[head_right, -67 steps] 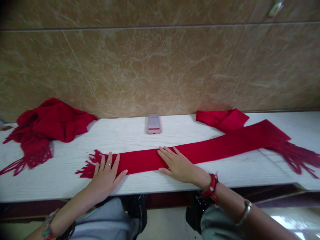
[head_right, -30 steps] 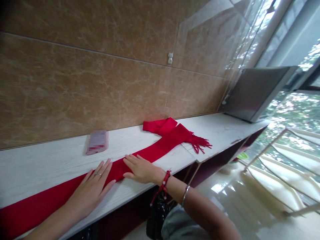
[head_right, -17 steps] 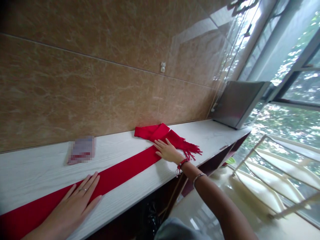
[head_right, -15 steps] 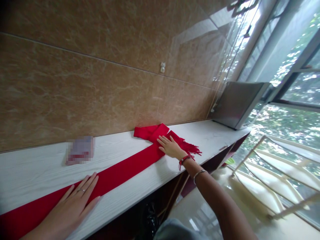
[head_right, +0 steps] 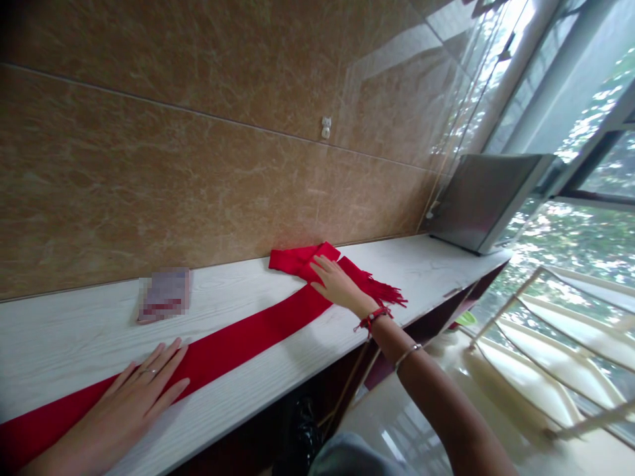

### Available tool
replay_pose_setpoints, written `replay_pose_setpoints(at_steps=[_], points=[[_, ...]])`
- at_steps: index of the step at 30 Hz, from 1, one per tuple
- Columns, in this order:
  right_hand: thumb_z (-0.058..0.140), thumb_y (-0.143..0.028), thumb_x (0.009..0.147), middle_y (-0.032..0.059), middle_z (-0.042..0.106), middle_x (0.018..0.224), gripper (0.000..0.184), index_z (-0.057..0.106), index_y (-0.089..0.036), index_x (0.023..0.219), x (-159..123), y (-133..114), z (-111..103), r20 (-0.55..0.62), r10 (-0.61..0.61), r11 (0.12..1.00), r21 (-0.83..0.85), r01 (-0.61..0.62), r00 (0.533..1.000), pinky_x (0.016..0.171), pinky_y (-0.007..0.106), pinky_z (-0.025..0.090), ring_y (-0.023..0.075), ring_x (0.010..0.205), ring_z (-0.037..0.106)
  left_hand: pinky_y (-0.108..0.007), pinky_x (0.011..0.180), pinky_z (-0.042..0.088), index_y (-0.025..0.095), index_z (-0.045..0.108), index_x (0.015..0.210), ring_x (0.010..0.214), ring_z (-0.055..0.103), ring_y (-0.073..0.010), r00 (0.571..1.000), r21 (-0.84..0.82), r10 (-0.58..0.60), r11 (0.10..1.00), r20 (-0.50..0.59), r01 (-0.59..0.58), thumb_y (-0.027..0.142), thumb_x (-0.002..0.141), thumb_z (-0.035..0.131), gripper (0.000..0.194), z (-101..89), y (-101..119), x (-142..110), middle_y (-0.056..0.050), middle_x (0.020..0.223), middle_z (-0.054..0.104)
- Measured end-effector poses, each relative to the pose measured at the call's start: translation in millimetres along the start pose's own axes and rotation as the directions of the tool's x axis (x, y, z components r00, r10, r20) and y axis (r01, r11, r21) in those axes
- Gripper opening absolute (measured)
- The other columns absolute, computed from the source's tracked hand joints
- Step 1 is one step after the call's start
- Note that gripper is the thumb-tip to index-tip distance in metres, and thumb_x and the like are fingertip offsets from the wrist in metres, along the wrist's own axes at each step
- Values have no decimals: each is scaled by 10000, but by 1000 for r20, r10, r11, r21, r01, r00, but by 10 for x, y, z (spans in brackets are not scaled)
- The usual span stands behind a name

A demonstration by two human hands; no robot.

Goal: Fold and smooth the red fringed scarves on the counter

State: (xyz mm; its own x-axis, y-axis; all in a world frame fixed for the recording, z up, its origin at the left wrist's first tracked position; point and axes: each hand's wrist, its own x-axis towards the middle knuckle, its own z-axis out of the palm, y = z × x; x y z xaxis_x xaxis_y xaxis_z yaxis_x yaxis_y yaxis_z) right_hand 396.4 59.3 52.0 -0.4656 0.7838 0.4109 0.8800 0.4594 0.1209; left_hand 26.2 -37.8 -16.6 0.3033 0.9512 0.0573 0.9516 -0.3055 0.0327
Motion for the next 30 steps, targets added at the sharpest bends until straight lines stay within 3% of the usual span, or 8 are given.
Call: replay_pose_setpoints(at_steps=[4,8,11,16,23,27,30], points=[[410,-288,871,114,516,1229,358,532,-108,1156,-91,-840,7,55,-304,941,175,291,951,998,300,338,178,1168,425,-453,1024,241,158,303,1341,1302,210,-253,998,40,-61,997,21,60,429,815,287,592,-20,-58,-36,-50,1412,245],[439,-231,860,95,563,1161,302,541,-112,1118,-253,-1301,106,32,-471,873,162,461,881,955,296,372,172,1089,483,-459,1027,226,138,317,1336,1304,198,-266,995,52,-75,996,73,72,400,824,308,576,-130,-24,-4,-70,1409,267],[378,-159,887,100,607,1037,244,556,-109,1047,-315,-1422,130,1,-511,856,86,509,860,857,304,412,161,971,532,-419,1004,273,118,419,1280,1262,304,-262,997,2,-6,1000,74,6,356,835,301,519,-271,-31,182,-107,1351,391],[344,-101,894,80,606,827,212,548,-107,954,-308,-1523,88,-10,-564,826,-29,564,826,672,295,400,153,787,533,-296,877,381,101,559,1126,991,546,-213,968,-174,239,959,73,-223,326,790,387,440,-485,-16,693,-131,1092,604],[367,-90,881,44,571,720,188,517,-110,994,-260,-1646,104,-5,-533,840,-126,528,846,583,292,349,151,677,499,-228,550,370,124,624,943,616,530,-152,921,-332,246,933,303,-140,320,649,527,367,-533,161,1060,-47,741,642],[358,-92,885,37,566,718,221,479,-111,1069,-232,-1671,117,-13,-542,832,-145,535,840,575,293,341,149,662,492,-210,488,315,134,636,693,506,437,-108,889,-381,279,915,362,-131,310,615,526,221,-534,144,1118,11,548,557],[370,-98,881,31,555,709,182,495,-121,1011,-217,-1691,129,-14,-534,838,-141,527,845,576,298,337,150,655,484,-210,495,313,130,633,725,520,426,-106,872,-432,306,893,383,-124,320,619,512,250,-555,129,1137,12,573,555]])
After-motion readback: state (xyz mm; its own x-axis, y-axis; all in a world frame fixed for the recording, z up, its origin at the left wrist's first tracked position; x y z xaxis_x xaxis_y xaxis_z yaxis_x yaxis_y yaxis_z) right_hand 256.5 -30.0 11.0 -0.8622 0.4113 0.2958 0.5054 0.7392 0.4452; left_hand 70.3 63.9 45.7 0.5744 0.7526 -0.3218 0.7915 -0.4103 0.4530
